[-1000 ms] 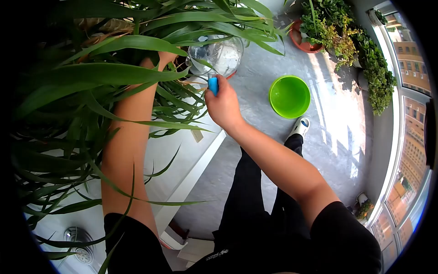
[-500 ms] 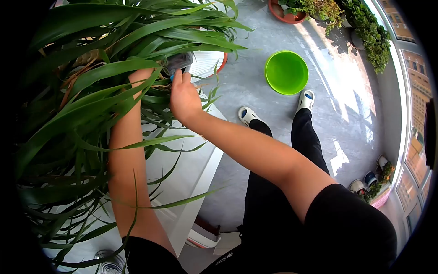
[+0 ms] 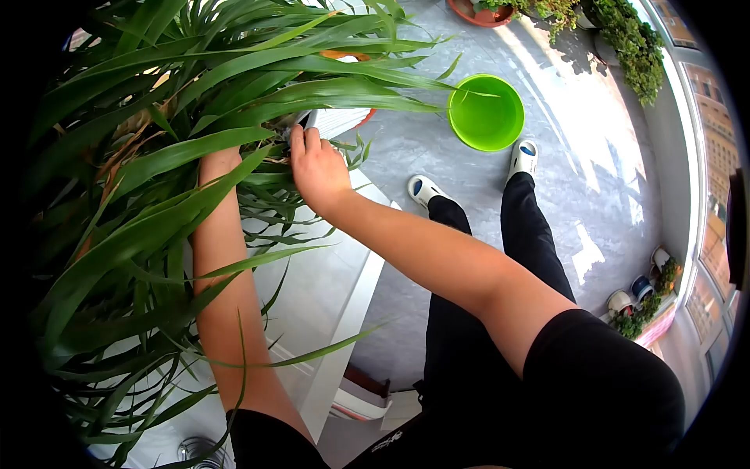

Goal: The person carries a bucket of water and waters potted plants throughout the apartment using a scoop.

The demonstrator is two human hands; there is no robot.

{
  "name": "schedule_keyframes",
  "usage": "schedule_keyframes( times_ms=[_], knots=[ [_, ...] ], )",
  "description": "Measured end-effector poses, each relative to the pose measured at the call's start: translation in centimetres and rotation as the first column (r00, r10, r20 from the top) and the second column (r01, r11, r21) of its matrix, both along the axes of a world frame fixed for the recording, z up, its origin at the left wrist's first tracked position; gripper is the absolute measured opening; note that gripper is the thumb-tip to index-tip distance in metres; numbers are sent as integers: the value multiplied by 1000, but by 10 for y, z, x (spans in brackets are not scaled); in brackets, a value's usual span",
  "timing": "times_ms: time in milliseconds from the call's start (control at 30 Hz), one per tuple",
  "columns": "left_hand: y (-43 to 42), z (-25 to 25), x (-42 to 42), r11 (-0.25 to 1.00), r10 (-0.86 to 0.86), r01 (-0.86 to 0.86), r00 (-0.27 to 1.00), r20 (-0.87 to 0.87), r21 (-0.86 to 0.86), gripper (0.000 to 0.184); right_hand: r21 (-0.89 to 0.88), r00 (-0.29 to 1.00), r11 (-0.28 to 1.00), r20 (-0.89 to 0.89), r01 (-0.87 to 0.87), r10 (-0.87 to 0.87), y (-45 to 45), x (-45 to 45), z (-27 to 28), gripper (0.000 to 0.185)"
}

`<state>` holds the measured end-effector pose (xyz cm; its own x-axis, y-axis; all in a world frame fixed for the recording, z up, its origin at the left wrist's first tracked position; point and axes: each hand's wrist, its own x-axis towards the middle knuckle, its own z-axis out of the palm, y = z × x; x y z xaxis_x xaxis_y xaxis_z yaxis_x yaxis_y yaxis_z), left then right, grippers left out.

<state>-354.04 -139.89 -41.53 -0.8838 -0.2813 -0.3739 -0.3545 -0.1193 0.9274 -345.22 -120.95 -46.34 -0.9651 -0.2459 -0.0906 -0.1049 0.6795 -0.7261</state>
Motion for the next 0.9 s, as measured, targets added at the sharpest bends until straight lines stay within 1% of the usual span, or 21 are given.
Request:
schedule_keyframes(
  times_ms=[33,67,100,133,167,200,267,300,367,400,467,500,567,600,633,700,733,767,800,833,900],
  knots=[
    [3,2,1,1000,2,-2,1000,17,6,46,47,999,999,-49,-20,22,3,1,-2,56],
    [6,5,3,1000,-15,15,1000,22,22,46,48,999,999,-48,-15,17,7,0,-5,56],
    [9,8,6,998,-43,43,999,13,38,46,78,995,996,-87,-31,38,10,-1,-8,54],
    [20,17,11,992,-87,88,996,-23,94,46,108,990,993,-124,-48,61,13,-2,-12,53],
    [29,23,15,979,-128,135,990,-60,150,46,108,991,993,-121,-47,60,17,-2,-16,53],
    [34,25,16,969,-118,130,991,-69,208,46,129,986,989,-145,-66,85,19,-3,-21,54],
    [25,14,16,949,-13,39,996,-84,313,45,156,979,985,-179,-71,99,22,-3,-31,54],
    [19,10,20,949,-15,40,996,-83,311,45,154,979,986,-178,-69,96,23,-2,-34,54],
    [18,11,24,950,-94,109,994,-63,292,43,148,967,986,-234,-70,104,29,-5,-31,53],
    [18,11,26,949,-121,132,991,-56,286,43,149,967,987,-234,-68,102,29,-5,-29,53],
    [48,24,24,994,91,-95,994,68,50,58,-127,997,992,-79,-28,18,28,-2,-23,54],
    [54,25,25,994,88,-92,994,70,52,58,-125,997,992,-77,-25,15,28,0,-17,54],
    [76,27,27,962,71,-45,994,87,-269,62,-423,986,904,164,60,11,37,3,8,46],
    [93,31,33,954,88,-53,991,105,-297,70,-447,968,889,249,97,19,34,8,12,48],
    [105,30,41,955,87,-52,990,109,-292,70,-470,969,882,235,48,72,17,17,-9,50],
    [118,25,52,962,-90,100,995,49,-253,73,-629,961,726,183,278,-209,14,28,7,42],
    [116,21,56,930,-44,99,986,160,-354,73,-627,961,728,182,278,-210,15,34,11,42],
    [107,10,57,931,-48,101,986,159,-350,73,-600,957,749,241,280,-164,17,38,13,42],
    [97,-3,57,889,-139,215,968,209,-405,73,-571,945,771,303,281,-121,19,42,14,43],
    [101,-6,56,873,-182,253,962,202,-416,71,-567,944,772,306,287,-126,23,46,14,43],
    [108,-12,55,839,-266,322,946,185,-439,69,-646,912,654,364,393,-189,34,54,10,47]
  ],
)
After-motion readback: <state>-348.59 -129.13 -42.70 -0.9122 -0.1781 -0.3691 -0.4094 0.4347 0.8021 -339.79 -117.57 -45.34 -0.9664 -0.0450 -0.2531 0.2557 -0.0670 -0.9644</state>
